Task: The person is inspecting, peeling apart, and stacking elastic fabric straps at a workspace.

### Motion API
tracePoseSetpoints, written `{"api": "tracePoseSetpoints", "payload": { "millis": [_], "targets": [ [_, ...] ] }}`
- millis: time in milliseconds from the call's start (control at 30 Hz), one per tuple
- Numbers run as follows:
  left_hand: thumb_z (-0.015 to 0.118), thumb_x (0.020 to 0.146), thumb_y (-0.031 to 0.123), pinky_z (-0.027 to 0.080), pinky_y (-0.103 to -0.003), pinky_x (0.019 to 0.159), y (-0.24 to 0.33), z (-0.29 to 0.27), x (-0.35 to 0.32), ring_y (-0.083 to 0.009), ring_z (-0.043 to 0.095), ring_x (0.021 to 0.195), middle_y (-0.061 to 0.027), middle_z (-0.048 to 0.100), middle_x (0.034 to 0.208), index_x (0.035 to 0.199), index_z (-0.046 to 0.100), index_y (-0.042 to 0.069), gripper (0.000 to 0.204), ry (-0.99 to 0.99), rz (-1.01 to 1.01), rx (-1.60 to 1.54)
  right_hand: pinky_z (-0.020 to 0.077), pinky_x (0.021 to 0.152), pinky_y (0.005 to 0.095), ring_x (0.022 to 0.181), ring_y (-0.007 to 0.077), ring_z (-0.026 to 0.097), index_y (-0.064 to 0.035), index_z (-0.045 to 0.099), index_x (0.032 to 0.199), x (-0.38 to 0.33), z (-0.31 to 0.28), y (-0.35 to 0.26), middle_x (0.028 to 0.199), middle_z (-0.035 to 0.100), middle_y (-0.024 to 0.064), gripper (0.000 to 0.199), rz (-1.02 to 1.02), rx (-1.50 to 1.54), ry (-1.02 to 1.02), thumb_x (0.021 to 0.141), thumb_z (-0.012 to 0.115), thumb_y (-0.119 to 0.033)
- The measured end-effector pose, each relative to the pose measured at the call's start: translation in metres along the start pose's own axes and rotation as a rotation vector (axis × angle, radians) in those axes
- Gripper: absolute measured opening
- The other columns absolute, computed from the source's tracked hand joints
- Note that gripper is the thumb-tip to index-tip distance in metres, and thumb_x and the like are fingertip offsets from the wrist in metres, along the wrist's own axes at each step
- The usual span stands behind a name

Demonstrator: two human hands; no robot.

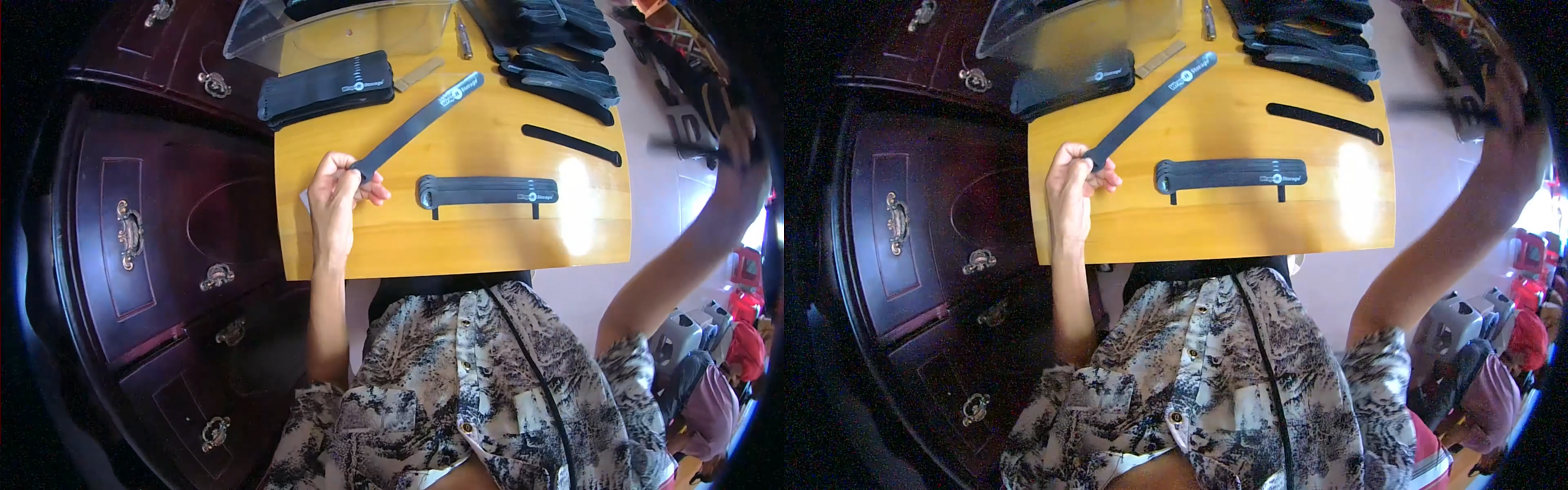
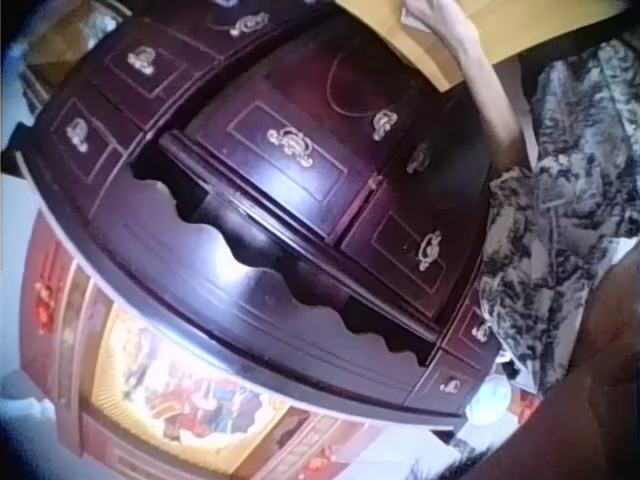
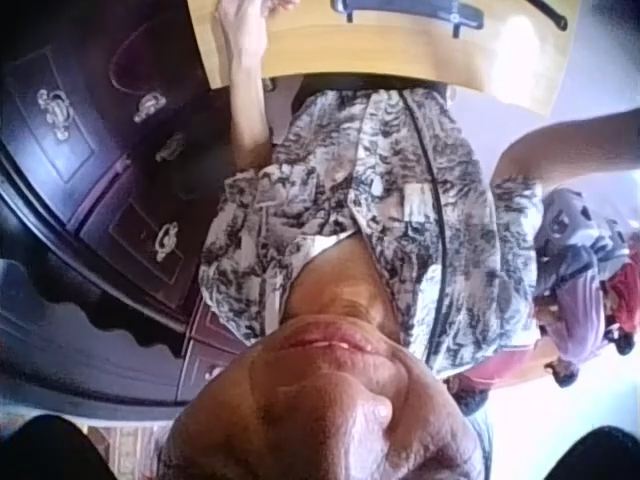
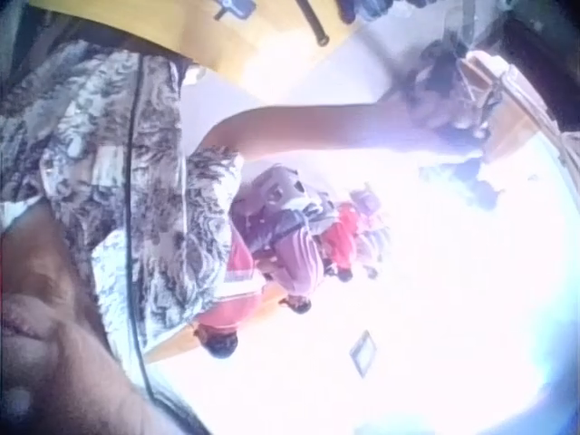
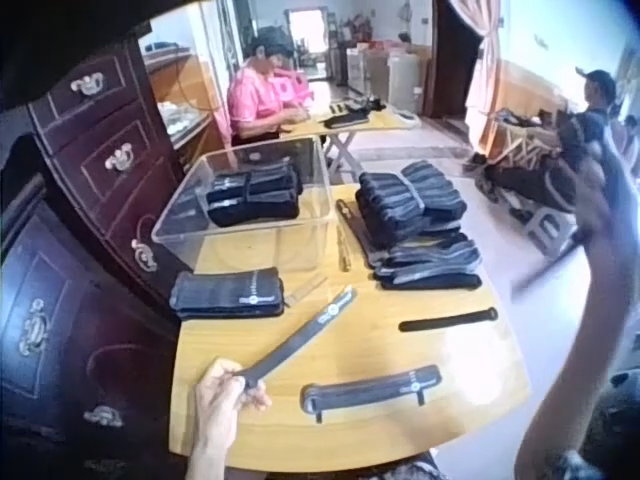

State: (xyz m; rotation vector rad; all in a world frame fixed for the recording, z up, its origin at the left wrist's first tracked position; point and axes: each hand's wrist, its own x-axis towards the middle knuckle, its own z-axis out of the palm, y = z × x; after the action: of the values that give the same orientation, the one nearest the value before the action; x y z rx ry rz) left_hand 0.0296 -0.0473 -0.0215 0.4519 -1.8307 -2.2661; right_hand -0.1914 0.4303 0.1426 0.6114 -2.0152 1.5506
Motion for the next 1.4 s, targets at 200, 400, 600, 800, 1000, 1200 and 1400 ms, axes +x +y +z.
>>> {"api": "tracePoseSetpoints", "payload": {
  "millis": [200,400,600,800,1000,1200,1400],
  "targets": [
    [0.050,0.093,0.010,0.053,-0.026,0.056,-0.014,0.001,0.029,-0.0202,0.065,0.064,-0.0143,0.062,0.080,0.099,0.049,-0.001,0.013,-0.040,-0.128,0.181,0.0208,0.037,0.0166,0.043,0.0019,0.039,-0.0058,0.062,0.090,-0.148,0.127,-0.131,0.067,0.057,0.0005,0.038,0.696,-0.010,0.230,0.096,0.044,-0.038],
    [0.058,0.092,0.019,0.042,-0.019,0.043,0.010,0.000,0.015,-0.0085,0.054,0.048,-0.0050,0.059,0.068,0.120,0.049,0.002,0.035,0.229,-0.024,0.674,0.0427,0.070,0.0331,0.071,0.0213,0.055,-0.0040,0.059,0.115,-0.205,0.183,-0.121,0.074,0.058,0.0105,0.052,0.718,-0.034,-0.542,0.097,0.027,-0.042],
    [0.051,0.096,0.023,0.046,-0.021,0.053,0.019,0.033,-0.043,-0.0096,0.059,0.062,-0.0049,0.059,0.077,0.112,0.055,0.002,0.027,-0.347,-0.336,0.191,0.0498,0.067,0.0368,0.072,0.0292,0.062,-0.0074,0.054,0.117,-0.233,0.217,-0.112,0.079,0.060,0.0119,0.027,0.621,-0.218,-0.686,0.092,0.045,-0.014],
    [0.051,0.095,0.014,0.049,-0.024,0.066,0.002,0.041,-0.071,-0.0157,0.064,0.076,-0.0118,0.064,0.091,0.113,0.054,-0.004,0.026,-0.431,-0.456,-0.099,0.0497,0.065,0.0360,0.078,0.0282,0.064,-0.0103,0.047,0.122,-0.242,0.228,-0.114,0.084,0.063,0.0117,0.037,0.670,-0.098,-0.754,0.086,0.058,-0.011],
    [0.060,0.089,0.008,0.050,-0.023,0.065,-0.002,0.032,-0.072,-0.0129,0.063,0.075,-0.0091,0.065,0.090,0.105,0.060,-0.003,0.019,-0.360,-0.472,-0.140,0.0490,0.059,0.0360,0.068,0.0294,0.064,-0.0072,0.057,0.106,-0.241,0.223,-0.111,0.074,0.063,0.0122,0.024,0.661,-0.077,-0.829,0.085,0.063,-0.016],
    [0.062,0.087,0.006,0.050,-0.022,0.061,-0.010,0.012,-0.067,-0.0133,0.064,0.071,-0.0091,0.066,0.089,0.097,0.064,-0.004,0.014,-0.218,-0.324,-0.010,0.0431,0.053,0.0239,0.057,0.0083,0.054,-0.0006,0.064,0.084,-0.225,0.176,-0.093,0.062,0.059,0.0028,0.018,0.948,-0.047,-0.821,0.081,0.070,-0.018],
    [0.057,0.090,0.006,0.055,-0.027,0.068,-0.014,0.007,-0.062,-0.0183,0.066,0.077,-0.0112,0.065,0.098,0.103,0.062,-0.005,0.018,-0.188,-0.361,-0.063,0.0344,0.050,0.0170,0.057,0.0016,0.046,-0.0027,0.063,0.093,-0.220,0.153,-0.078,0.067,0.058,-0.0020,0.018,1.135,0.060,-0.660,0.086,0.066,-0.019]
  ]
}}
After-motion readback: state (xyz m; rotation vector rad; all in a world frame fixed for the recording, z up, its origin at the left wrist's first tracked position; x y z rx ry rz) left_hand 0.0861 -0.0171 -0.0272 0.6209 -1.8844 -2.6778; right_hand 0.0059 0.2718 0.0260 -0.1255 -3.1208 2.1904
